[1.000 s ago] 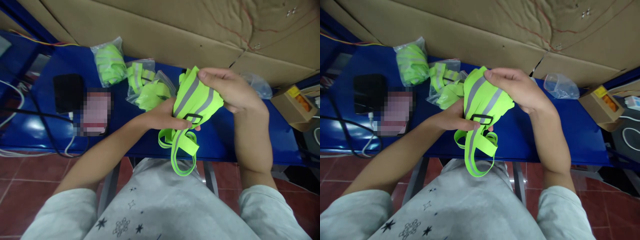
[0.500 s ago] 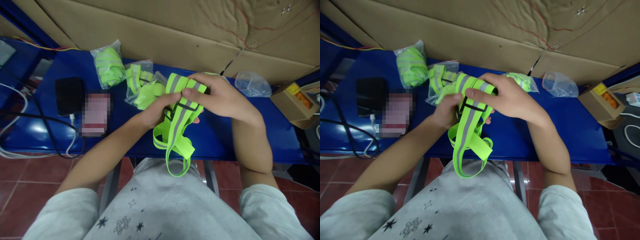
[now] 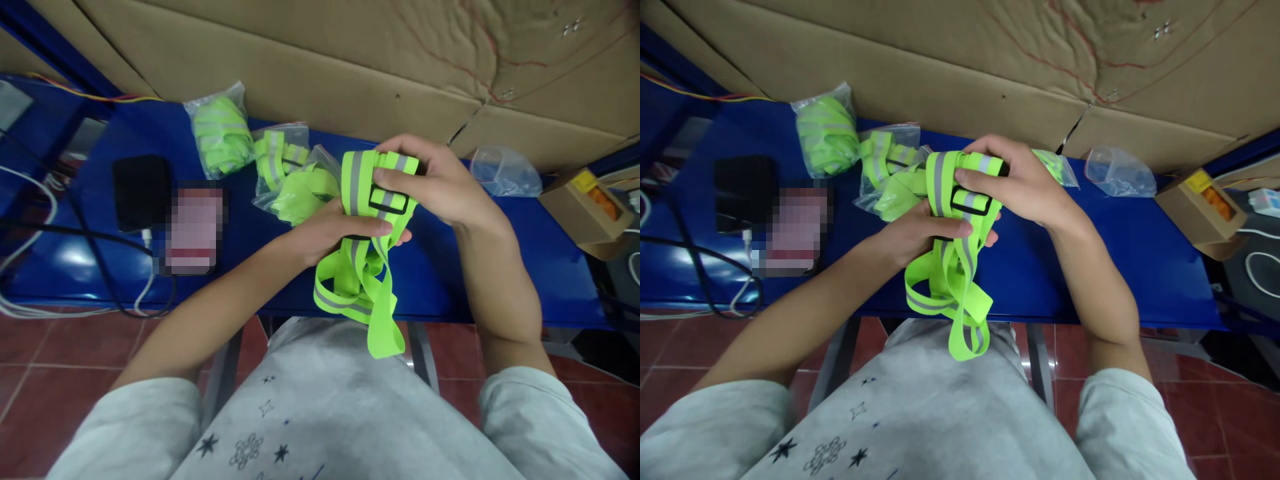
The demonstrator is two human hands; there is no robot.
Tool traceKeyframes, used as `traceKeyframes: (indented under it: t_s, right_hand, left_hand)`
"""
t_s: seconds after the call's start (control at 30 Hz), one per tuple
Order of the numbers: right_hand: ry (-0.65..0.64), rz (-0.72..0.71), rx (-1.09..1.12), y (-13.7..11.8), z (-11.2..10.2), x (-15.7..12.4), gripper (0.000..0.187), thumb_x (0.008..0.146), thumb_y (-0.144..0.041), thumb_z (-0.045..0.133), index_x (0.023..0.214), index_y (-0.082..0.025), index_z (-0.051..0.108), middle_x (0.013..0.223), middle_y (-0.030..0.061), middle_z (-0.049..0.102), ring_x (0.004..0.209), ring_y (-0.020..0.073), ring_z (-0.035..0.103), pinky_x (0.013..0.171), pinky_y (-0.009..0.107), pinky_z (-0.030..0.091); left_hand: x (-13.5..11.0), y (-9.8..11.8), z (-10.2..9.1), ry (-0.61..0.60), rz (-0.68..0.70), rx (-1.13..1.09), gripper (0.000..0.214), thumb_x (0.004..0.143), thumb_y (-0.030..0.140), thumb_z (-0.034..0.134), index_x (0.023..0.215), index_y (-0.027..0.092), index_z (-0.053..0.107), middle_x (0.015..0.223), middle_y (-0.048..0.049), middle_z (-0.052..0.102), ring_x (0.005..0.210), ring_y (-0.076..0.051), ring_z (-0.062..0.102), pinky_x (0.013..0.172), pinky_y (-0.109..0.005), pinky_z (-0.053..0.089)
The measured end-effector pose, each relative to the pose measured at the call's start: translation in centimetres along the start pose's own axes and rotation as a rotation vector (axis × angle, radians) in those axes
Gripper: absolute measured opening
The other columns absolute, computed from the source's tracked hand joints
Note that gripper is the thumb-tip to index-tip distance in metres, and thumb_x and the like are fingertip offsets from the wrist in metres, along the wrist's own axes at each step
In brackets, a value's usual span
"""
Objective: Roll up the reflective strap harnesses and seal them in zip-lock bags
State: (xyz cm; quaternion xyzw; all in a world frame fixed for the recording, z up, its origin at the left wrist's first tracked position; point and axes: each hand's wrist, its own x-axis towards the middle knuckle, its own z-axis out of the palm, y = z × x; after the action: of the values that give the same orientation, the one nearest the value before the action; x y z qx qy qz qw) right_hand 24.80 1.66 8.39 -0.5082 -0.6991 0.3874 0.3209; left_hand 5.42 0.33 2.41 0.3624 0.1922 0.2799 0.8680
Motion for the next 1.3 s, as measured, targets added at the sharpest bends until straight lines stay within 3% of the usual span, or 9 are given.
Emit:
traceKeyframes:
  t_s: [0.1,0.2,0.4,0.63,0.8,0.9,1.07,1.2,1.3]
  right_hand:
    - [-0.155,-0.03,-0.1,-0.1,-0.6,0.2,0.038,0.089,-0.061,0.073,0.11,-0.03,0.077,0.11,0.0007,0.078,0.106,0.0249,0.069,0.089,0.037,0.06]
    - [-0.307,-0.06,-0.142,-0.2,-0.6,0.2,0.042,0.087,-0.06,0.074,0.117,-0.031,0.076,0.116,0.0,0.077,0.113,0.0261,0.069,0.096,0.038,0.059]
    - [-0.2,-0.038,-0.123,0.4,0.9,0.4,0.047,0.085,-0.057,0.076,0.122,-0.028,0.071,0.12,0.0009,0.076,0.112,0.0264,0.068,0.093,0.038,0.059]
    - [-0.339,-0.068,-0.171,0.6,0.1,-0.1,0.061,0.072,-0.052,0.088,0.124,-0.027,0.069,0.114,0.0012,0.077,0.103,0.0271,0.07,0.086,0.037,0.059]
    - [-0.225,-0.109,-0.218,0.8,1.0,0.2,0.054,0.076,-0.052,0.084,0.121,-0.026,0.069,0.114,0.0028,0.076,0.107,0.0298,0.069,0.09,0.04,0.058]
    - [-0.121,-0.076,-0.179,0.2,1.3,0.2,0.047,0.078,-0.051,0.083,0.116,-0.026,0.07,0.112,0.0028,0.076,0.109,0.0292,0.07,0.092,0.04,0.058]
    - [-0.065,0.001,-0.098,-0.4,0.7,0.0,0.047,0.081,-0.05,0.084,0.119,-0.027,0.07,0.106,0.002,0.077,0.11,0.0287,0.071,0.092,0.04,0.061]
    - [0.029,-0.049,-0.114,-0.4,0.1,0.0,0.049,0.078,-0.049,0.089,0.121,-0.03,0.072,0.12,0.0023,0.077,0.118,0.0302,0.069,0.102,0.044,0.06]
    - [0.085,-0.098,-0.117,-0.6,-0.4,-0.3,0.046,0.084,-0.049,0.085,0.123,-0.029,0.073,0.125,0.003,0.077,0.116,0.0282,0.07,0.107,0.045,0.056]
  left_hand:
    - [0.2,-0.3,0.0,0.078,0.022,0.037,0.028,0.072,0.015,0.09,0.097,0.013,0.077,0.087,-0.0054,0.082,0.085,-0.025,0.082,0.082,-0.035,0.067]
    - [0.5,-0.1,-0.5,0.068,0.027,0.167,0.029,0.073,0.017,0.091,0.097,0.012,0.076,0.085,-0.0066,0.082,0.086,-0.026,0.082,0.083,-0.036,0.067]
    - [1.0,-0.1,-2.0,0.024,0.071,0.349,0.036,0.073,0.027,0.095,0.101,0.012,0.078,0.094,-0.0095,0.084,0.092,-0.026,0.082,0.086,-0.036,0.067]
    - [0.9,-1.3,-1.9,0.024,0.129,0.39,0.044,0.072,0.035,0.096,0.106,0.015,0.076,0.099,-0.0081,0.084,0.093,-0.027,0.082,0.083,-0.035,0.068]
    - [0.4,-0.1,-1.9,0.059,0.019,0.425,0.046,0.068,0.033,0.099,0.104,0.012,0.078,0.098,-0.0124,0.083,0.099,-0.033,0.081,0.089,-0.041,0.068]
    - [0.1,0.6,-1.7,-0.02,-0.064,0.278,0.051,0.069,0.034,0.096,0.112,0.013,0.078,0.103,-0.0136,0.083,0.108,-0.037,0.079,0.096,-0.048,0.066]
    - [-0.2,0.3,-0.9,-0.073,-0.044,0.055,0.056,0.07,0.036,0.094,0.119,0.015,0.076,0.113,-0.0139,0.082,0.126,-0.038,0.072,0.109,-0.05,0.06]
    - [0.0,-0.3,-0.6,-0.019,-0.119,0.093,0.044,0.069,0.023,0.092,0.11,0.015,0.079,0.117,-0.0123,0.081,0.113,-0.032,0.078,0.099,-0.043,0.064]
    - [0.4,-0.7,-0.8,0.068,-0.095,0.163,0.036,0.066,0.018,0.091,0.101,0.014,0.081,0.109,-0.0108,0.083,0.1,-0.028,0.08,0.092,-0.039,0.065]
